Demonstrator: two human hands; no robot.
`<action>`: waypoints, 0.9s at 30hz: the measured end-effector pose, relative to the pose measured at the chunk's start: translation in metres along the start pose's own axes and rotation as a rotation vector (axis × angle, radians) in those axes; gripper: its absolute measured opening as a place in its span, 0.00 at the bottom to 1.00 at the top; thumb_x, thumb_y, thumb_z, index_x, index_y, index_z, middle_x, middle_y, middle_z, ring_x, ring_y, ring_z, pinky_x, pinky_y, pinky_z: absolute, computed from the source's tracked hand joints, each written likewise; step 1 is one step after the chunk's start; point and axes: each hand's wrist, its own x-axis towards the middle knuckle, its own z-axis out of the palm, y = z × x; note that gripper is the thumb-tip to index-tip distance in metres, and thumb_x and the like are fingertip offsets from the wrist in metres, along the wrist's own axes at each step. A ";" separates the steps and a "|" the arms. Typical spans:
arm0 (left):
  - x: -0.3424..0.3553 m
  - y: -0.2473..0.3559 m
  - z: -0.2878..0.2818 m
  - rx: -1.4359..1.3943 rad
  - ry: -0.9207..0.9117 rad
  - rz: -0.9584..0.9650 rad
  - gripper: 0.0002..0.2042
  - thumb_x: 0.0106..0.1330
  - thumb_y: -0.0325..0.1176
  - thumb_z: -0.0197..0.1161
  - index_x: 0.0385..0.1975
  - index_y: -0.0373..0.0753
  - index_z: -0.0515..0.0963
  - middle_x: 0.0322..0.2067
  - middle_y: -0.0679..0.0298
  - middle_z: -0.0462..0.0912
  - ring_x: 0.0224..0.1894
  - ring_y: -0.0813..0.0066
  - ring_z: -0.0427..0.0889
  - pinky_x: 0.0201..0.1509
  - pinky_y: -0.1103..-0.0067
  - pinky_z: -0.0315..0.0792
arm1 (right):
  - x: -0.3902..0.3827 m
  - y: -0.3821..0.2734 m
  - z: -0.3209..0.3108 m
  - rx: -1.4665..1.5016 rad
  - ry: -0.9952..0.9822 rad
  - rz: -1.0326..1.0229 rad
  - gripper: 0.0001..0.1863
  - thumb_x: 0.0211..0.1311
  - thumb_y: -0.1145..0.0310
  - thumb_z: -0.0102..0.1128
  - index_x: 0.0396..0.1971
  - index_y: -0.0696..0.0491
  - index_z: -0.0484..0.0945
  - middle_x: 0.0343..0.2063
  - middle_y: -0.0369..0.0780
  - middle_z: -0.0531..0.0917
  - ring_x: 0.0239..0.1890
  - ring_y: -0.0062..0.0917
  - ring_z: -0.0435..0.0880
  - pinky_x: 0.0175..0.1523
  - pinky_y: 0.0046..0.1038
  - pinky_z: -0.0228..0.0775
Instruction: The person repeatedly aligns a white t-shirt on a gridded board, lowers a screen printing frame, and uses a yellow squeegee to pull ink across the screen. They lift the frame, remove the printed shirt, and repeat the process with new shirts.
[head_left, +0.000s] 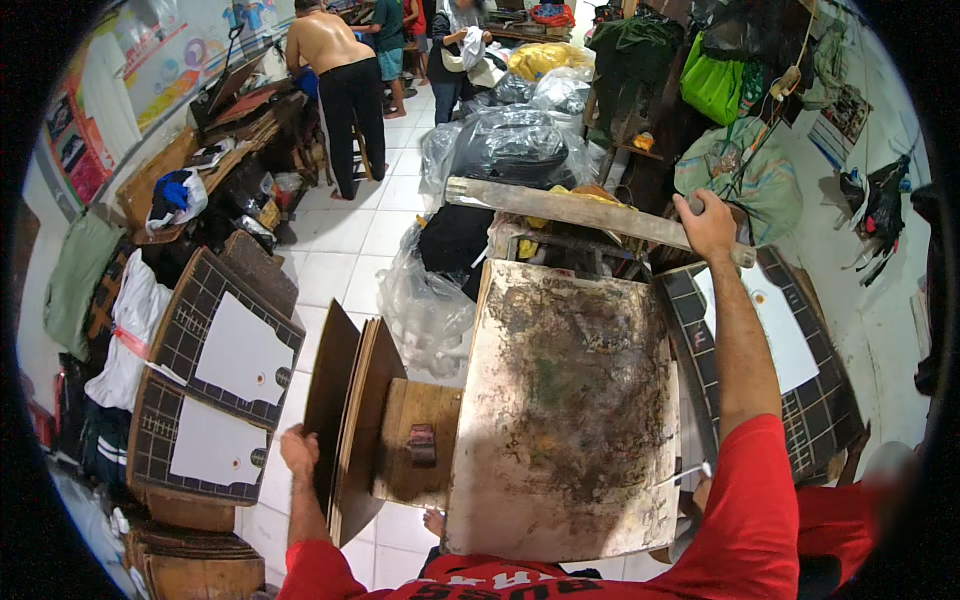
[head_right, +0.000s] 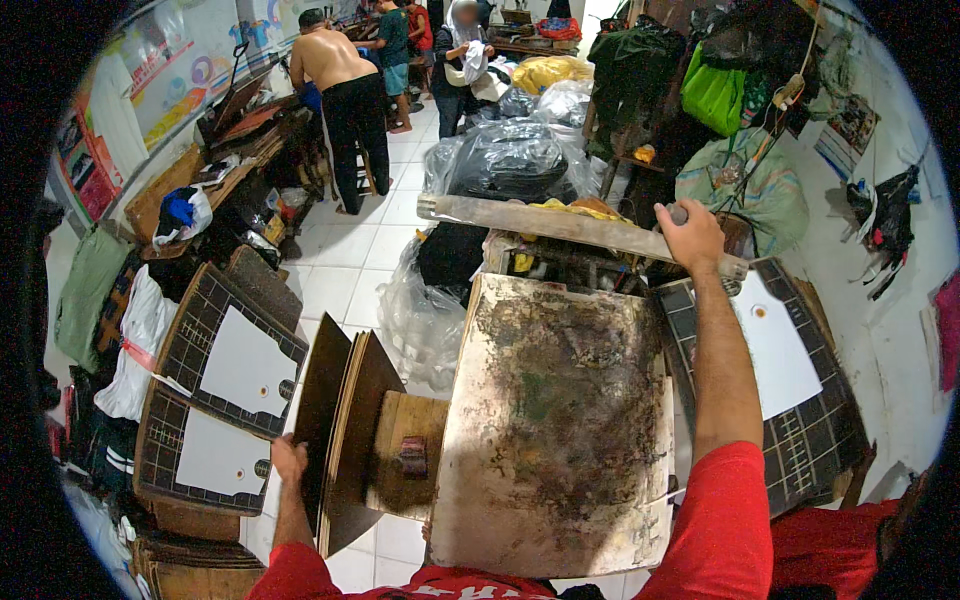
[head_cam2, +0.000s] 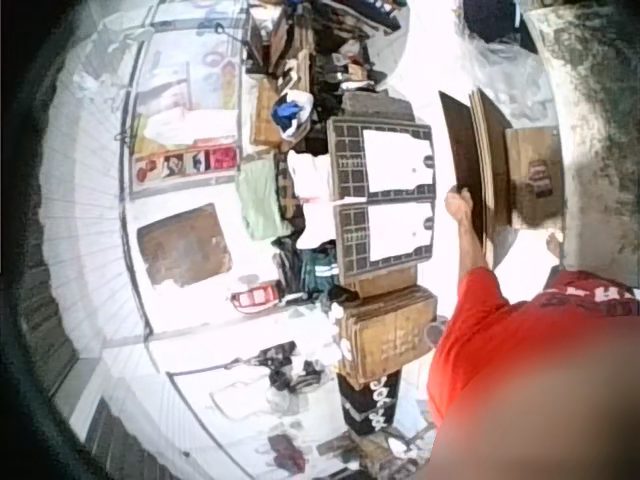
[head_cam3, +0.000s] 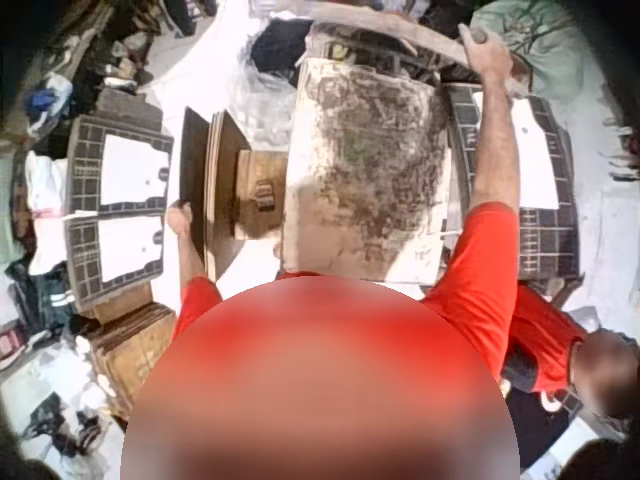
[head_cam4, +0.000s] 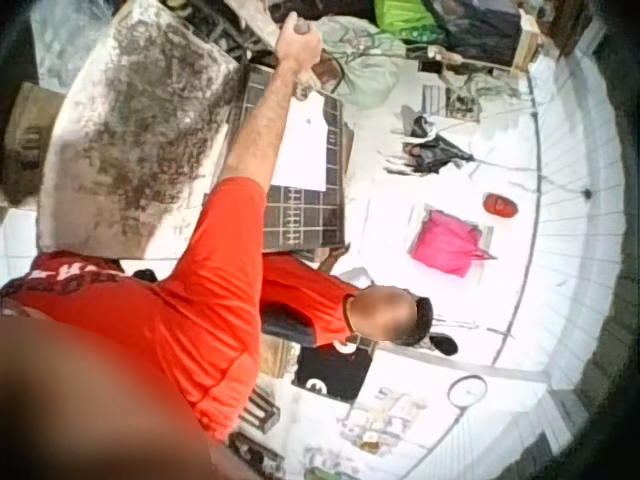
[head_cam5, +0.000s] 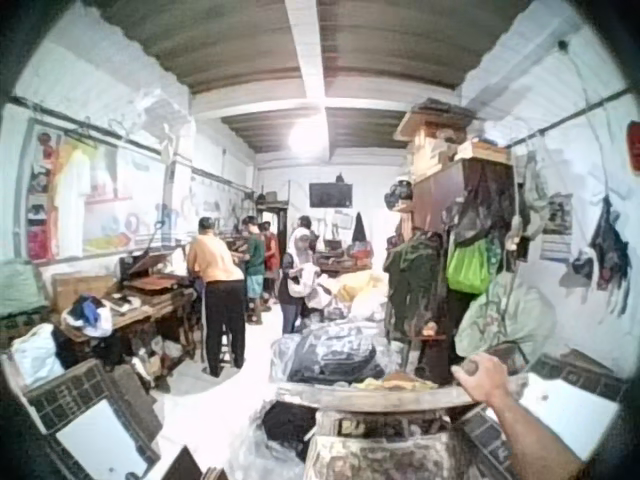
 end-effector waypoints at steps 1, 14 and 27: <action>-0.001 0.008 -0.022 0.038 -0.038 -0.008 0.21 0.52 0.31 0.76 0.47 0.31 0.85 0.44 0.42 0.86 0.47 0.44 0.85 0.53 0.61 0.79 | 0.000 -0.001 -0.003 0.010 -0.032 0.004 0.29 0.61 0.38 0.63 0.44 0.50 0.85 0.44 0.42 0.87 0.49 0.43 0.85 0.54 0.44 0.75; -0.345 0.179 -0.089 -0.215 0.243 0.668 0.16 0.43 0.23 0.66 0.36 0.39 0.82 0.33 0.57 0.81 0.40 0.54 0.80 0.45 0.62 0.71 | 0.023 -0.010 -0.013 0.060 -0.170 0.012 0.32 0.62 0.38 0.60 0.56 0.47 0.83 0.53 0.45 0.86 0.55 0.41 0.85 0.59 0.43 0.76; -0.383 -0.070 0.047 -0.736 -0.033 -0.883 0.27 0.70 0.50 0.66 0.45 0.23 0.79 0.42 0.41 0.84 0.48 0.41 0.83 0.55 0.54 0.74 | 0.002 -0.012 -0.015 0.038 -0.200 0.021 0.32 0.64 0.38 0.58 0.57 0.47 0.82 0.52 0.41 0.84 0.54 0.37 0.84 0.58 0.42 0.76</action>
